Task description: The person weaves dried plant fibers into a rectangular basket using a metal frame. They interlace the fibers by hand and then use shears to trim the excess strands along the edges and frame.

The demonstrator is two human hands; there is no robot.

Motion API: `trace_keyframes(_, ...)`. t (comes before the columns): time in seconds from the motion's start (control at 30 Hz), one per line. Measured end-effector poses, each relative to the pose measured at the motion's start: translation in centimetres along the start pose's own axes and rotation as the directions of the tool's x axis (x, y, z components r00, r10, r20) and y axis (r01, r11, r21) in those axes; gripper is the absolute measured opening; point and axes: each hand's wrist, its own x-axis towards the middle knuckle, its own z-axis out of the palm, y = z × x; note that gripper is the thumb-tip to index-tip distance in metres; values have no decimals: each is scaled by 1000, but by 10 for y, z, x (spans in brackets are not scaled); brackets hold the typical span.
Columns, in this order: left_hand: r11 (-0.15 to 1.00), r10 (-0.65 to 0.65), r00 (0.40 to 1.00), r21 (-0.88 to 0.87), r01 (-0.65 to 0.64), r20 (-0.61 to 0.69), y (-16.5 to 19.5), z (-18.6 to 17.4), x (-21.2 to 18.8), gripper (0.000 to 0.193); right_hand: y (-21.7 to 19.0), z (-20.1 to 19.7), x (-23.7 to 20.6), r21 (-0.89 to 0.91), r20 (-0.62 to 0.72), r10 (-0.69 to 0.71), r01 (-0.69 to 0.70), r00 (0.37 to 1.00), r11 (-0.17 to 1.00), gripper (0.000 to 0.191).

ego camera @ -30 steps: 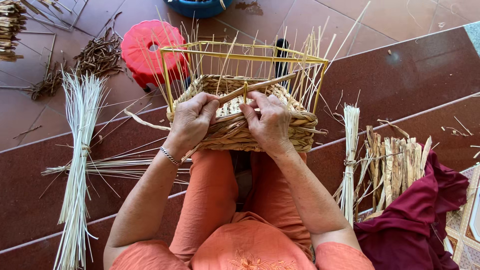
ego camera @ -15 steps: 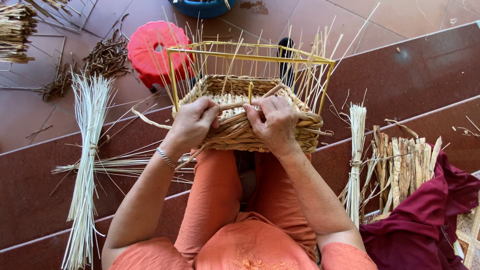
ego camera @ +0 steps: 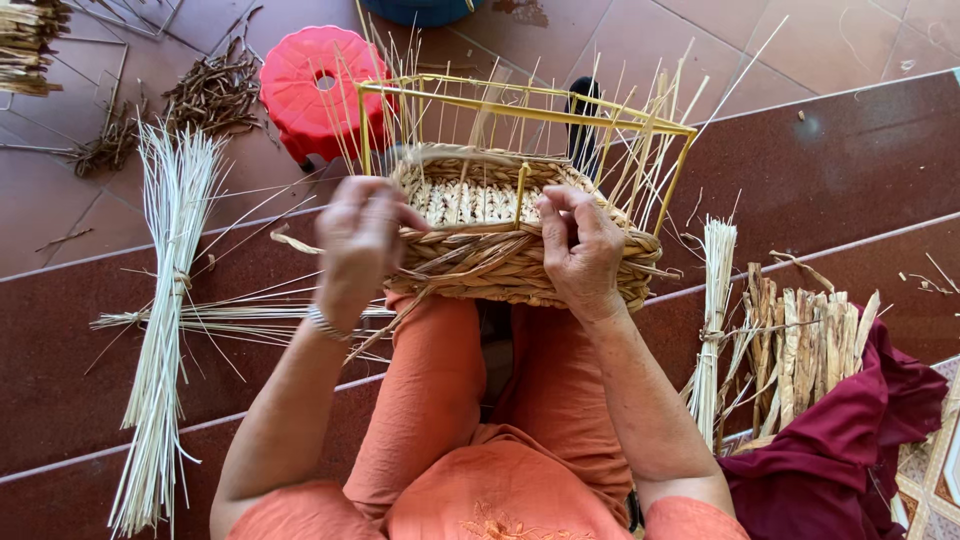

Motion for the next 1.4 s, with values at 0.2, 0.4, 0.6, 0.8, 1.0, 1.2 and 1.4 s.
trace_keyframes(0.2,936,83,959,-309,-167,-270,4,-42,-23,20,-23,1,7,-50,158,136,-130,978,990,18)
trace_keyframes(0.4,311,524,815,836,-452,246,2,-6,-60,48,-39,10,13,-318,161,-327,362,931,876,19)
trace_keyframes(0.6,130,508,755,830,-543,414,-8,4,-61,23,-46,-15,32,-18,476,-165,197,864,980,31)
trace_keyframes(0.8,103,386,769,805,-584,509,34,1,-46,24,-61,-32,48,98,562,-270,261,781,960,36)
trace_keyframes(1.0,-208,751,442,812,-546,490,48,19,-34,27,-60,-15,52,-21,532,-33,52,846,998,11)
trace_keyframes(1.2,339,341,842,781,-525,418,-1,51,-11,17,-57,-23,54,54,557,76,-127,827,990,13)
trace_keyframes(1.4,538,212,944,776,-330,254,-19,70,42,18,-58,-23,54,138,505,-40,-36,862,990,20)
